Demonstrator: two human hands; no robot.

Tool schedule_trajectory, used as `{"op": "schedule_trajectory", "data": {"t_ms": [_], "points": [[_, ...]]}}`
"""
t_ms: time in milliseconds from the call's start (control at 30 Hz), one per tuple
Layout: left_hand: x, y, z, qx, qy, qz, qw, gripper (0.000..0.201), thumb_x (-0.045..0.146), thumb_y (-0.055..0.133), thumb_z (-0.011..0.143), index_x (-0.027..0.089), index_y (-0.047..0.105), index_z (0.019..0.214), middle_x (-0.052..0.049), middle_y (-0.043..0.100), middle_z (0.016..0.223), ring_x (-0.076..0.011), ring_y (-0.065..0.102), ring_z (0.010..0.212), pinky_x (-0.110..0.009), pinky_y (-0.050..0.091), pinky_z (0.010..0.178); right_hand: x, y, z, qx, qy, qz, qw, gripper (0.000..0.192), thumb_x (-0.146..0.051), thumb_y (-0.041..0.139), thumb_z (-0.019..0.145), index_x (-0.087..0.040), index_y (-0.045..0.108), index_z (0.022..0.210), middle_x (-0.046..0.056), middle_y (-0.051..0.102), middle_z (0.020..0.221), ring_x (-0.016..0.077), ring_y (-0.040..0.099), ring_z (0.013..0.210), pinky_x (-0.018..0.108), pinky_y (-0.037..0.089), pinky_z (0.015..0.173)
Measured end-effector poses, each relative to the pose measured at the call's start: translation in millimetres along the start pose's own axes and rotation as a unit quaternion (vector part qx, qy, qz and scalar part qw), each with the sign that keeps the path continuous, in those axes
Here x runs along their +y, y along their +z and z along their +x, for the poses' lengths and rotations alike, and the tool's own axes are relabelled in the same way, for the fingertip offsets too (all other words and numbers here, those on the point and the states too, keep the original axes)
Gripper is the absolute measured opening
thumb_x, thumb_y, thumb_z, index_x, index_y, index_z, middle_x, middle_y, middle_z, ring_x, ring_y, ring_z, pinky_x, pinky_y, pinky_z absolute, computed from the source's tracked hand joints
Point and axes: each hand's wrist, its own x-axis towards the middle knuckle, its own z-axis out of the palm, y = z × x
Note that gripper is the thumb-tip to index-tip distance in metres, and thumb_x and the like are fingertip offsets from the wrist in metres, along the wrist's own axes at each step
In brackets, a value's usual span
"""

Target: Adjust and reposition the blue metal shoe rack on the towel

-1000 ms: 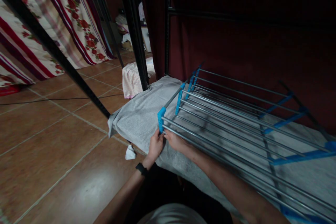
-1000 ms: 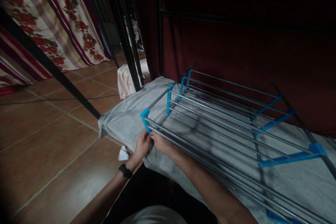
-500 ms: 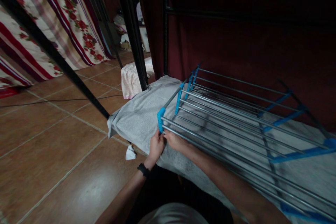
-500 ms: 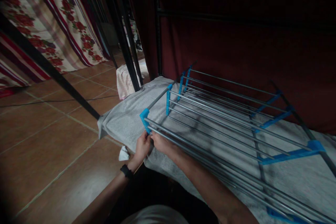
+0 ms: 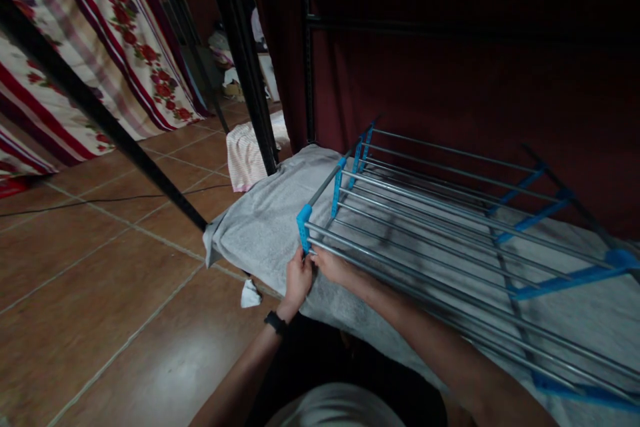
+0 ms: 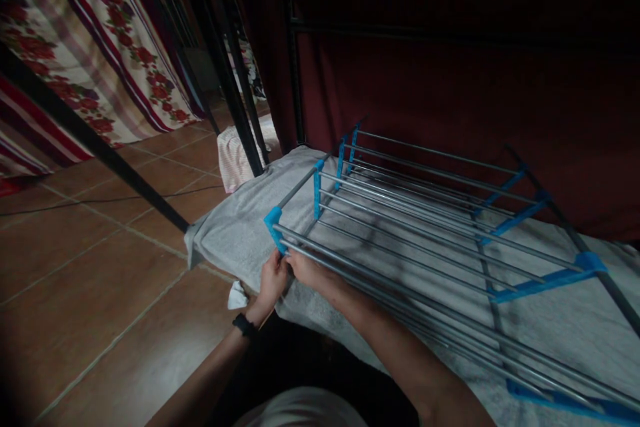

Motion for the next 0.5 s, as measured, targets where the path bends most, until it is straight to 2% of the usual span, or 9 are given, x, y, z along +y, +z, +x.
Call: {"op": "schedule_trajectory", "data": {"t_ms": [100, 167, 267, 367, 400, 433, 467, 500], "points": [[-1, 0.4, 2, -0.008, 0.003, -0.038, 0.999, 0.025, 0.031, 0.052, 0.085, 0.018, 0.065, 0.102, -0.009, 0.073, 0.098, -0.0245, 0.066, 0.090, -0.040, 0.051, 0.088, -9, -11, -23, 0.003, -0.001, -0.048, 0.999, 0.048, -0.024, 0.062, 0.092, -0.018, 0.055, 0.139, 0.011, 0.066, 0.129, 0.0248, 0.062, 0.116, 0.037, 0.048, 0.103], [-2, -1.1, 4, -0.022, 0.003, -0.061, 0.998, 0.030, 0.033, 0.055, 0.084, 0.018, 0.065, 0.108, -0.010, 0.072, 0.107, -0.0257, 0.066, 0.098, -0.042, 0.049, 0.095, -16, -22, -55, 0.018, -0.026, -0.076, 0.997, 0.058, -0.022, 0.062, 0.091, -0.018, 0.046, 0.147, 0.013, 0.057, 0.142, 0.0268, 0.055, 0.128, 0.041, 0.046, 0.109], [-10, -7.5, 8, -0.050, -0.008, -0.102, 0.993, 0.041, 0.031, 0.062, 0.079, 0.019, 0.064, 0.118, -0.010, 0.070, 0.120, -0.0275, 0.063, 0.113, -0.044, 0.044, 0.106, -15, -31, -126, 0.058, -0.045, -0.091, 0.993, 0.051, -0.018, 0.050, 0.096, -0.022, 0.047, 0.147, 0.009, 0.056, 0.144, 0.0233, 0.052, 0.132, 0.042, 0.044, 0.114], [-19, -18.3, 14, -0.056, -0.058, -0.167, 0.983, 0.053, 0.027, 0.070, 0.069, 0.020, 0.064, 0.121, -0.010, 0.068, 0.126, -0.0282, 0.060, 0.120, -0.044, 0.041, 0.110, 9, -28, -217, 0.134, 0.040, -0.026, 0.990, 0.044, -0.018, 0.044, 0.098, -0.030, 0.057, 0.138, 0.004, 0.064, 0.135, 0.0190, 0.059, 0.125, 0.038, 0.051, 0.108], [-20, -22.0, 17, -0.055, -0.081, -0.195, 0.976, 0.054, 0.027, 0.071, 0.068, 0.020, 0.064, 0.121, -0.009, 0.069, 0.125, -0.0278, 0.061, 0.119, -0.043, 0.041, 0.110, 22, -26, -249, 0.179, 0.095, 0.012, 0.979, 0.038, -0.022, 0.045, 0.098, -0.030, 0.063, 0.130, 0.004, 0.067, 0.129, 0.0193, 0.063, 0.120, 0.037, 0.055, 0.102], [-20, -25.3, 20, -0.052, -0.104, -0.224, 0.968, 0.052, 0.028, 0.072, 0.068, 0.020, 0.065, 0.119, -0.009, 0.070, 0.123, -0.0270, 0.062, 0.117, -0.042, 0.043, 0.108, 36, -24, -280, 0.242, 0.164, 0.048, 0.955, 0.031, -0.028, 0.048, 0.097, -0.030, 0.069, 0.120, 0.004, 0.071, 0.120, 0.0205, 0.067, 0.112, 0.035, 0.059, 0.095], [-19, -27.8, 24, -0.046, -0.122, -0.253, 0.959, 0.047, 0.029, 0.071, 0.070, 0.020, 0.066, 0.116, -0.008, 0.071, 0.119, -0.0259, 0.063, 0.114, -0.040, 0.044, 0.106, 49, -24, -310, 0.310, 0.235, 0.087, 0.917, 0.026, -0.035, 0.054, 0.094, -0.027, 0.074, 0.108, 0.005, 0.075, 0.109, 0.0225, 0.071, 0.102, 0.035, 0.061, 0.087], [-16, -29.3, 29, -0.040, -0.136, -0.277, 0.950, 0.042, 0.032, 0.070, 0.073, 0.020, 0.068, 0.112, -0.007, 0.073, 0.114, -0.0247, 0.065, 0.110, -0.038, 0.047, 0.103, 62, -27, -339, 0.380, 0.313, 0.128, 0.861, 0.026, -0.042, 0.060, 0.088, -0.024, 0.075, 0.100, 0.007, 0.076, 0.101, 0.0245, 0.072, 0.093, 0.037, 0.063, 0.081]]}}
